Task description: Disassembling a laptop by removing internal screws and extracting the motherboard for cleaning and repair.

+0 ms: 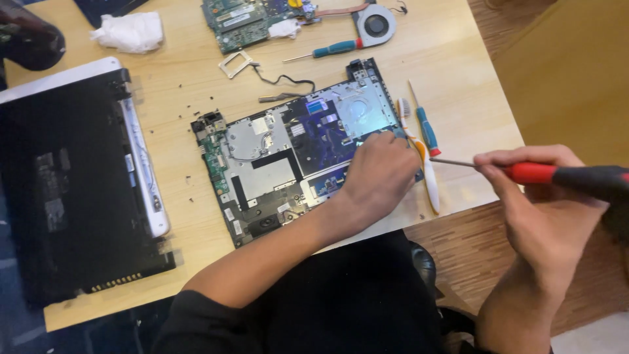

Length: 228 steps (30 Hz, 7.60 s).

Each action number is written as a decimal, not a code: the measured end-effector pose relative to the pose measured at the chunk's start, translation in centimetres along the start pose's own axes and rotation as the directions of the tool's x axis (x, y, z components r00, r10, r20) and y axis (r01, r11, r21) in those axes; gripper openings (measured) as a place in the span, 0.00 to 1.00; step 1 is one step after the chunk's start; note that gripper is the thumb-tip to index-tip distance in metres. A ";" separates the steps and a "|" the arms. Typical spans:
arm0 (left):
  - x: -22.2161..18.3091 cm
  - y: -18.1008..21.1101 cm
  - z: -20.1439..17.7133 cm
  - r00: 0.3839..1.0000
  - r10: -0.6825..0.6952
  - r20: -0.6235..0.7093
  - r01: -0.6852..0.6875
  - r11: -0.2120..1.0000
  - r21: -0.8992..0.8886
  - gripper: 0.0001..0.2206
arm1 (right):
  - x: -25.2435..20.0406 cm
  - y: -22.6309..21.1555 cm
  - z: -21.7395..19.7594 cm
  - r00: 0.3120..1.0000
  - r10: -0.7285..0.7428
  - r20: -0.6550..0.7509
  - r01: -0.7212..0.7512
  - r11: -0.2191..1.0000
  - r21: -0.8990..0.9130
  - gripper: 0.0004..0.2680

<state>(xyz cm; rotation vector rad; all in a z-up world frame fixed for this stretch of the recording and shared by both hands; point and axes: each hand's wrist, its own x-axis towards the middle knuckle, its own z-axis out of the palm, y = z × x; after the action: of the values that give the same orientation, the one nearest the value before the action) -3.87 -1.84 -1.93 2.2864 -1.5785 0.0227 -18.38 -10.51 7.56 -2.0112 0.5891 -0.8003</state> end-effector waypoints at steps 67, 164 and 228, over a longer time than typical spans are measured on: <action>-5.1 -5.0 -6.1 0.999 -0.022 0.043 0.047 0.600 -0.799 0.12 | 1.6 1.7 4.8 0.877 -0.272 0.397 0.373 0.905 -0.203 0.07; -4.9 -3.8 -5.0 0.953 -0.173 -0.249 -0.105 0.582 -0.806 0.18 | 3.8 -5.6 4.9 0.809 -0.229 0.542 0.293 0.955 -0.035 0.12; -14.4 -10.0 -15.2 0.859 -0.379 -0.344 0.269 0.906 -0.326 0.08 | 1.4 4.6 2.2 0.875 0.251 0.413 -0.022 0.874 -0.485 0.09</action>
<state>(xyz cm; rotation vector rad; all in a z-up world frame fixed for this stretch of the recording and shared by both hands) 2.69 18.86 6.30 2.1322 -0.9130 0.1698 -16.27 -12.54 3.18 -2.4534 0.6770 -0.0541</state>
